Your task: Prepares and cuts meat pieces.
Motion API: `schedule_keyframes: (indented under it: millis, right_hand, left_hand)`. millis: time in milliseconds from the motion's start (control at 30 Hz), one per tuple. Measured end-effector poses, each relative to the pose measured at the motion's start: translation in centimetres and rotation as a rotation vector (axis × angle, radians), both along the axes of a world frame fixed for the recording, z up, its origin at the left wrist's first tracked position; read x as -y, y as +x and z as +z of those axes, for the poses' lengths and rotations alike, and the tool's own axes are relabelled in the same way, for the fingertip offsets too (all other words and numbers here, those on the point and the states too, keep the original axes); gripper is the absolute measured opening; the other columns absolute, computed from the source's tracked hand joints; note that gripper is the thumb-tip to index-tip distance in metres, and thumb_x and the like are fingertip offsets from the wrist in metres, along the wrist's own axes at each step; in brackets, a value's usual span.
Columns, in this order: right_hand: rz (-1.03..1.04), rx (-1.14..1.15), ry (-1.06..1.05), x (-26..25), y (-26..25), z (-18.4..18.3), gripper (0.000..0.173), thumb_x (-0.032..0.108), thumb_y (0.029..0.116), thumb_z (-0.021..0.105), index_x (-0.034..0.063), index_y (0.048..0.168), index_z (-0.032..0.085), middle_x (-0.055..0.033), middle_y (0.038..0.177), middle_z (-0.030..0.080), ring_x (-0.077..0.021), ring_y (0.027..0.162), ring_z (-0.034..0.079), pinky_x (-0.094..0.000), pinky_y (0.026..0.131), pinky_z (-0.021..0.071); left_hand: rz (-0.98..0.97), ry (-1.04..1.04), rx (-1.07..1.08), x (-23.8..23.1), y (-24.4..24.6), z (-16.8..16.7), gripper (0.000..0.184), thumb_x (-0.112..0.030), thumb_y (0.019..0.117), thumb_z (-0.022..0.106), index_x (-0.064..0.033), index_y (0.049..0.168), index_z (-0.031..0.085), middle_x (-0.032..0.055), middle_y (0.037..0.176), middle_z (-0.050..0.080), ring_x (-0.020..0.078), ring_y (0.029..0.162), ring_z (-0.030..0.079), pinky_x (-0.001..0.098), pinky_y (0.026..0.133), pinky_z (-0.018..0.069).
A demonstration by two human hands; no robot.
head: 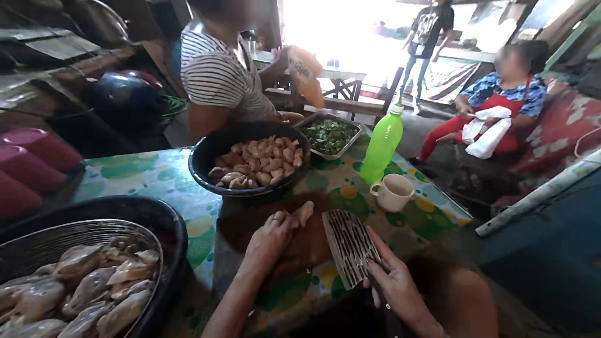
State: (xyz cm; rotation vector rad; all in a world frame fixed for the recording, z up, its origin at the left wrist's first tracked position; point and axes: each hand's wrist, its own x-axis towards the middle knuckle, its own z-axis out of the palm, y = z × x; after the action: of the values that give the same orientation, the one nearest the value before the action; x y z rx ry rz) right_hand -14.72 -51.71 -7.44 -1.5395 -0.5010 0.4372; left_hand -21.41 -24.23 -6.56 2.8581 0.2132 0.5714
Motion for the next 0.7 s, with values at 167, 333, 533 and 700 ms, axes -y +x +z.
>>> schedule_keyframes:
  millis: [167, 333, 533, 700]
  right_hand:
    - [-0.007, 0.0, -0.003, 0.2, 0.2, -0.2, 0.067, 0.001, 0.1004, 0.052, 0.0099, 0.162, 0.028, -0.0047, 0.108, 0.071, -0.0064, 0.048, 0.058, -0.0229, 0.039, 0.0517]
    - [0.005, -0.004, -0.005, 0.2, 0.1, -0.2, 0.066, 0.001, 0.1003, 0.051, 0.0101, 0.162, 0.028, -0.004, 0.115, 0.07, -0.0055, 0.049, 0.058, -0.0226, 0.04, 0.0518]
    - [0.032, 0.035, -0.003, 0.2, -0.3, -0.2, 0.066, 0.001, 0.0999, 0.052, 0.0091, 0.161, 0.029, -0.0026, 0.112, 0.071, -0.0044, 0.051, 0.059, -0.0213, 0.041, 0.0521]
    - [0.092, 0.174, -0.091, 0.1, -0.8, -0.4, 0.063, 0.007, 0.1014, 0.053, 0.0088, 0.16, 0.032, -0.0012, 0.108, 0.071, -0.0015, 0.053, 0.06, -0.0195, 0.044, 0.0527]
  left_hand:
    - [0.039, -0.026, 0.023, -0.4, -0.5, 0.0, 0.024, -0.011, 0.1015, 0.062, 0.0027, 0.119, 0.07, 0.0265, 0.124, 0.067, 0.0453, 0.114, 0.067, 0.0555, 0.091, 0.0575]
    - [0.008, -0.041, 0.141, -0.7, -1.1, -0.3, 0.02, -0.008, 0.0968, 0.066, 0.0018, 0.113, 0.072, 0.0271, 0.113, 0.069, 0.0458, 0.101, 0.071, 0.0558, 0.083, 0.0596]
    - [-0.093, -0.016, 0.244, 1.0, -3.7, -2.0, 0.023, -0.009, 0.0916, 0.072, -0.0007, 0.113, 0.073, 0.0232, 0.107, 0.071, 0.0404, 0.093, 0.074, 0.0501, 0.076, 0.0625]
    - [-0.028, -0.077, 0.271, 2.0, -5.7, -3.5, 0.023, -0.013, 0.0961, 0.069, -0.0002, 0.115, 0.074, 0.0222, 0.112, 0.073, 0.04, 0.103, 0.073, 0.0493, 0.087, 0.0607]
